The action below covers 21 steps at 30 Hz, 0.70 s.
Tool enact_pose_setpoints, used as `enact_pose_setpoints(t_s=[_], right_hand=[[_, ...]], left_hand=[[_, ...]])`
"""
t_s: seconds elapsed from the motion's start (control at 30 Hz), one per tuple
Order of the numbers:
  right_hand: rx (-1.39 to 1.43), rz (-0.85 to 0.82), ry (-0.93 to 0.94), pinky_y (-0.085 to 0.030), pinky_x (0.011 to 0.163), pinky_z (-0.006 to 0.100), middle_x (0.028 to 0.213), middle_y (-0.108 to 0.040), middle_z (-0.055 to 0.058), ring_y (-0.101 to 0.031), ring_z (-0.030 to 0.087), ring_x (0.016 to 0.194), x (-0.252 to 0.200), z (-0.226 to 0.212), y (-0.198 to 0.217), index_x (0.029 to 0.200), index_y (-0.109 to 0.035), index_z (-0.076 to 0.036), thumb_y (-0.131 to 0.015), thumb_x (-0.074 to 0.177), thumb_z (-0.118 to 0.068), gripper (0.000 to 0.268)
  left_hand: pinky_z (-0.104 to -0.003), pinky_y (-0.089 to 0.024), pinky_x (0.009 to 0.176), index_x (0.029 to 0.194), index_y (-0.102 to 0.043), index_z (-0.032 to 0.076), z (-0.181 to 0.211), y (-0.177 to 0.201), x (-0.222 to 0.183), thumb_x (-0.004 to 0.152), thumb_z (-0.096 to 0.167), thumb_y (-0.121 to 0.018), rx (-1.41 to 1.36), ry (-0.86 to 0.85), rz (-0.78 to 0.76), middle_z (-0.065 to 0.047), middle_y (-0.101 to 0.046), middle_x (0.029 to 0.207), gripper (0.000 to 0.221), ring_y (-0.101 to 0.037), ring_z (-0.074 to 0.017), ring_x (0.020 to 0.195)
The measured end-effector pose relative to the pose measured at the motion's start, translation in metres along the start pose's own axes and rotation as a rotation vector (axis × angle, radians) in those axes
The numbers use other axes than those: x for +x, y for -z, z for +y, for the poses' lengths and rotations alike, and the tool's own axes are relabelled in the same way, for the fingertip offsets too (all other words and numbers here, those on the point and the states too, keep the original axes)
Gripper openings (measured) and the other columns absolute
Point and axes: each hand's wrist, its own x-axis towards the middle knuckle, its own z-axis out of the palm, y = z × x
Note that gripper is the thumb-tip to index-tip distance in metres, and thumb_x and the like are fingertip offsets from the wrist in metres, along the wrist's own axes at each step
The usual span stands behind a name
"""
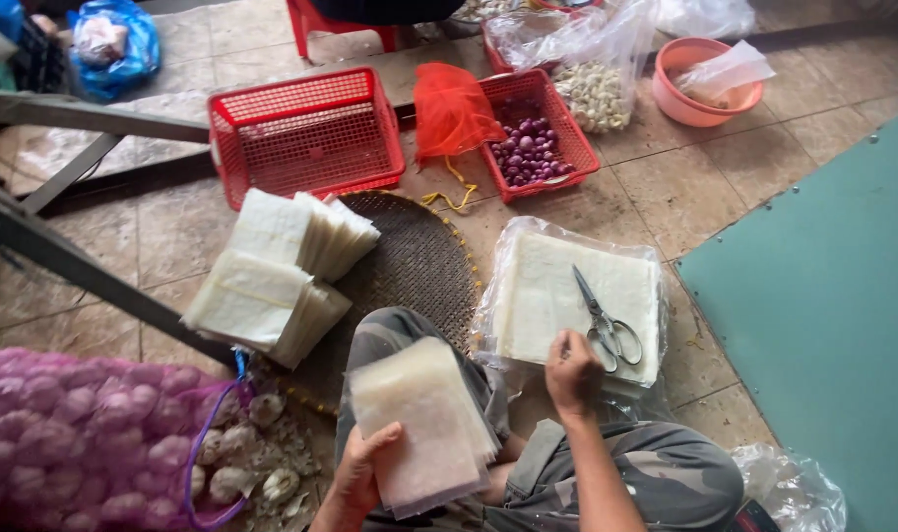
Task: Cutting large stacks of rice paper into smaller rectangular pieces using scissors and organizing them into bundles.
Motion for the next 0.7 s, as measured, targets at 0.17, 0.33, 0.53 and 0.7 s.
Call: enact_pose_setpoints(t_s=[0.17,0.33,0.53,0.7], right_hand=[[0.254,0.057,-0.267,-0.051,0.060,0.035,0.079,-0.073,0.012,-0.064,0.024,0.062,-0.008,0.003,0.028,0.100,-0.075,0.003,-0.066,0.096,-0.008,0.015],[0.531,-0.027,-0.378,-0.057,0.070,0.030,0.095,-0.075,0.012,-0.071,0.019,0.077,-0.004,-0.016,0.068,0.105,-0.069,0.007,-0.059,0.102,-0.003,0.014],[0.682,-0.062,-0.440,-0.058,0.073,0.029,0.103,-0.074,0.013,-0.069,0.019,0.083,0.004,-0.042,0.116,0.111,-0.067,0.008,-0.054,0.105,-0.002,0.017],[0.730,-0.041,-0.464,-0.060,0.072,0.030,0.107,-0.073,0.016,-0.071,0.021,0.087,-0.006,-0.041,0.144,0.112,-0.065,0.009,-0.053,0.104,0.001,0.016]], left_hand=[[-0.047,-0.049,0.084,0.137,-0.052,-0.015,-0.009,-0.018,-0.034,0.068,-0.001,-0.075,0.115,0.189,0.035,-0.032,-0.064,0.112,0.074,-0.060,-0.0375,0.096],[-0.041,-0.051,0.089,0.136,-0.057,-0.016,-0.023,-0.018,-0.048,0.068,0.000,-0.079,0.153,0.208,-0.116,-0.030,-0.070,0.115,0.074,-0.064,-0.0332,0.097],[-0.039,-0.050,0.098,0.138,-0.054,-0.012,-0.038,-0.010,-0.057,0.065,0.011,-0.086,0.200,0.148,-0.308,-0.025,-0.070,0.122,0.083,-0.065,-0.0302,0.106],[-0.039,-0.049,0.097,0.138,-0.054,-0.014,-0.042,-0.014,-0.067,0.064,0.010,-0.086,0.199,0.147,-0.315,-0.026,-0.070,0.121,0.084,-0.065,-0.0305,0.105]])
